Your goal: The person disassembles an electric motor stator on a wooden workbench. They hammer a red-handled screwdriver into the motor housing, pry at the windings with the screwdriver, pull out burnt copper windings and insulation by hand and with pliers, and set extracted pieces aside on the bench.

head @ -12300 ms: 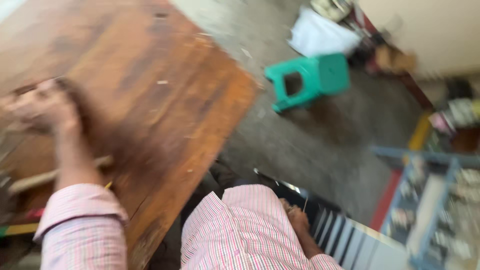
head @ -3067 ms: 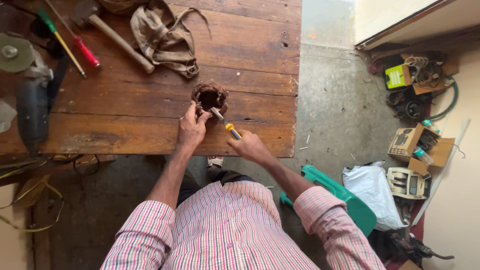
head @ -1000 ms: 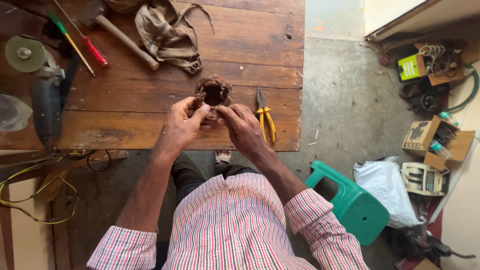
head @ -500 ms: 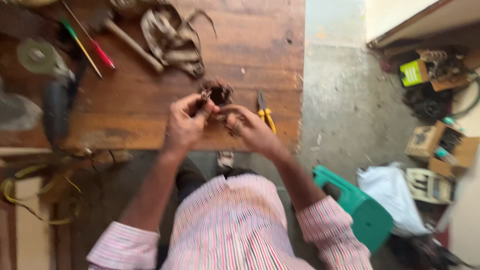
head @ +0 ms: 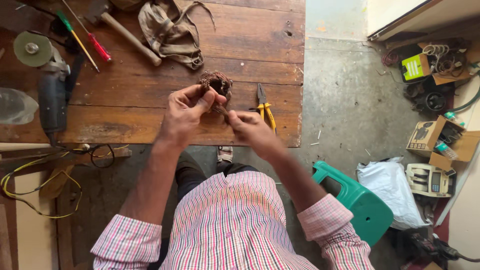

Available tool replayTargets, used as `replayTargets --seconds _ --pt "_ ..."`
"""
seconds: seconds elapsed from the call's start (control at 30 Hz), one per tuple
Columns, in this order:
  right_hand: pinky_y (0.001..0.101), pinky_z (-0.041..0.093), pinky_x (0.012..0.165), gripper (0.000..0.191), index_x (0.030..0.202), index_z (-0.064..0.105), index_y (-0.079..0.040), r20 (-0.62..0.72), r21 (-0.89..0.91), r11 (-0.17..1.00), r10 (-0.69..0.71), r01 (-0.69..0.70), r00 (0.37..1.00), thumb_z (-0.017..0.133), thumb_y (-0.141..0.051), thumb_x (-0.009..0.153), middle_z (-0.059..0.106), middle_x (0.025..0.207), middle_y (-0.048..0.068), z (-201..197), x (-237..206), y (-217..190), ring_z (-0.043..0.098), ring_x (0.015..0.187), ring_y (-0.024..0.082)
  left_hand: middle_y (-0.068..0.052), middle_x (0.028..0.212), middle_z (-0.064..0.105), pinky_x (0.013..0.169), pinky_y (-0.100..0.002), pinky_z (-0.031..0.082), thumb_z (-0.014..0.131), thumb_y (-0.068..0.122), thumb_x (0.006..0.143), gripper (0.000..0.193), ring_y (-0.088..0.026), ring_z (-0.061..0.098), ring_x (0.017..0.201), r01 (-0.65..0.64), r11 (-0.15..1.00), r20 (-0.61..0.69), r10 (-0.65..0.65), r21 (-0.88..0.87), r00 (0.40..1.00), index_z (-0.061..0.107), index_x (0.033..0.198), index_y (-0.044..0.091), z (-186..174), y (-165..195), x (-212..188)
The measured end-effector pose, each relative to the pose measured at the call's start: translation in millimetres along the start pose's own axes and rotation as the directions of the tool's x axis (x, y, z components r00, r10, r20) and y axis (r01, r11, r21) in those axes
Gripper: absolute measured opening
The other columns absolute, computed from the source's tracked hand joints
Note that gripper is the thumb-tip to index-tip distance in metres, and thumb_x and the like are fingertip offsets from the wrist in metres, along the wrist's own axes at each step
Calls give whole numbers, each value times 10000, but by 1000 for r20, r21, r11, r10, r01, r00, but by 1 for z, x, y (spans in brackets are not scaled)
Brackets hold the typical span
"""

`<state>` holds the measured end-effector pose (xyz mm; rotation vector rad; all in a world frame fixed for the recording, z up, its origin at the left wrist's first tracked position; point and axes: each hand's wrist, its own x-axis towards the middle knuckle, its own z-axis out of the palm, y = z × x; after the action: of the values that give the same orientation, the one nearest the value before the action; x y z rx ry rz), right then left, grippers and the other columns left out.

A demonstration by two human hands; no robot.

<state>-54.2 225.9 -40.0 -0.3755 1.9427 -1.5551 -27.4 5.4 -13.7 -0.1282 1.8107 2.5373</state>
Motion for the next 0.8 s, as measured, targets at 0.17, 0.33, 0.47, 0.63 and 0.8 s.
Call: replayTargets --seconds 0.17,0.33,0.47,0.63,0.8 --pt "427 485 882 385 1275 625 -92 116 259 955 114 -141 987 694 -351 998 688 996 111 -4 8 -6 647 964 251 -35 893 772 611 -224 496 703 228 1028 199 -54 616 681 98 988 -41 -104 -121 994 775 1038 42 -9 -20 2" --pt "441 484 974 542 1381 602 -119 -263 -718 690 -388 89 884 756 -404 945 709 1093 149 21 1 -23 643 1069 272 -25 730 706 442 -218 405 723 239 1009 249 -48 520 510 113 968 -428 -5 226 904 782 961 2 -6 -37 16" --pt "433 491 1127 584 1467 611 -181 -272 -536 835 -314 128 909 699 -186 890 688 1283 124 26 1 -37 698 1083 217 15 734 714 424 -223 451 720 254 978 260 -32 560 502 73 961 -434 53 268 899 761 950 -2 2 -32 12" --pt "493 384 1123 722 1483 498 -78 -239 -570 802 -372 180 897 764 -157 816 614 1285 179 32 5 -37 502 1307 355 -53 679 699 403 -239 451 712 253 987 246 -66 573 446 150 939 -441 1 309 897 764 956 14 11 -16 6" --pt "474 453 1037 546 1399 583 -36 -244 -815 561 -558 145 793 758 -222 916 661 1160 163 55 7 -21 574 1192 348 -57 813 771 403 -235 480 704 211 979 242 -73 616 489 116 988 -469 -54 105 882 749 926 -21 19 -20 7"
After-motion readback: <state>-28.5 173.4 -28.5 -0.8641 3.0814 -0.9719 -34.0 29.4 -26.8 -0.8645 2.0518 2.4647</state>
